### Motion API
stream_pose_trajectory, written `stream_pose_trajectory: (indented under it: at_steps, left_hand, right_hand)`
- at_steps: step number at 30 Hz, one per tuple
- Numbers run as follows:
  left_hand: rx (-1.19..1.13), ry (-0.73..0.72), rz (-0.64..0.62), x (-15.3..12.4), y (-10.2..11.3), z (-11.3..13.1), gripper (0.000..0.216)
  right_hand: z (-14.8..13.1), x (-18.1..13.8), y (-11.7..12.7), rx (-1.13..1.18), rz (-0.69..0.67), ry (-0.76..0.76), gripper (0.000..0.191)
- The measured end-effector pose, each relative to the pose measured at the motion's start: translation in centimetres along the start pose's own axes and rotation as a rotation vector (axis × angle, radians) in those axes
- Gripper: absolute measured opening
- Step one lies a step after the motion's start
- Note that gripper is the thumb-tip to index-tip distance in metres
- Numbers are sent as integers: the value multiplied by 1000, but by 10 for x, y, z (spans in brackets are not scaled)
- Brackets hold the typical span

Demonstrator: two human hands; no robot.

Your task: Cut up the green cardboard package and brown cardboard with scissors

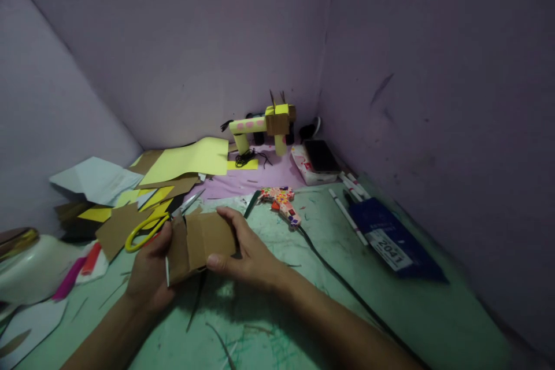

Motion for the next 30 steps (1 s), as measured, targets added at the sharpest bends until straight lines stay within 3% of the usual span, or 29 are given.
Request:
stream_pose_trajectory:
  at_steps: [6, 12, 16, 23, 30]
  left_hand:
    - [-1, 45, -12, 2, -3, 1, 34]
    - [73, -100, -74, -3, 1, 0, 43]
    - [123, -118, -95, -5, 3, 0, 47]
    - [181, -87, -97, -1, 7, 3, 45]
    - [155, -15, -92, -3, 6, 1, 38]
  right_hand:
    - [-1, 2, 3, -10, -5, 15, 70]
    - [-5, 0, 9, -79, 12, -26, 65]
    - [-5, 0, 8, -138, 7, -31, 77]
    - [-7, 4, 9, -101, -34, -170, 88]
    - [-3, 6, 10, -175, 91, -120, 95]
Point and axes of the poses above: each hand's wrist, its own x-axis towards the middle knuckle, its own y-axis out of the back of the hand, z = x × y, the point moved 2 cm from there along x, towards the middle knuckle, and after that the axes turned 9 degrees about -y, right-handed, at the moved point
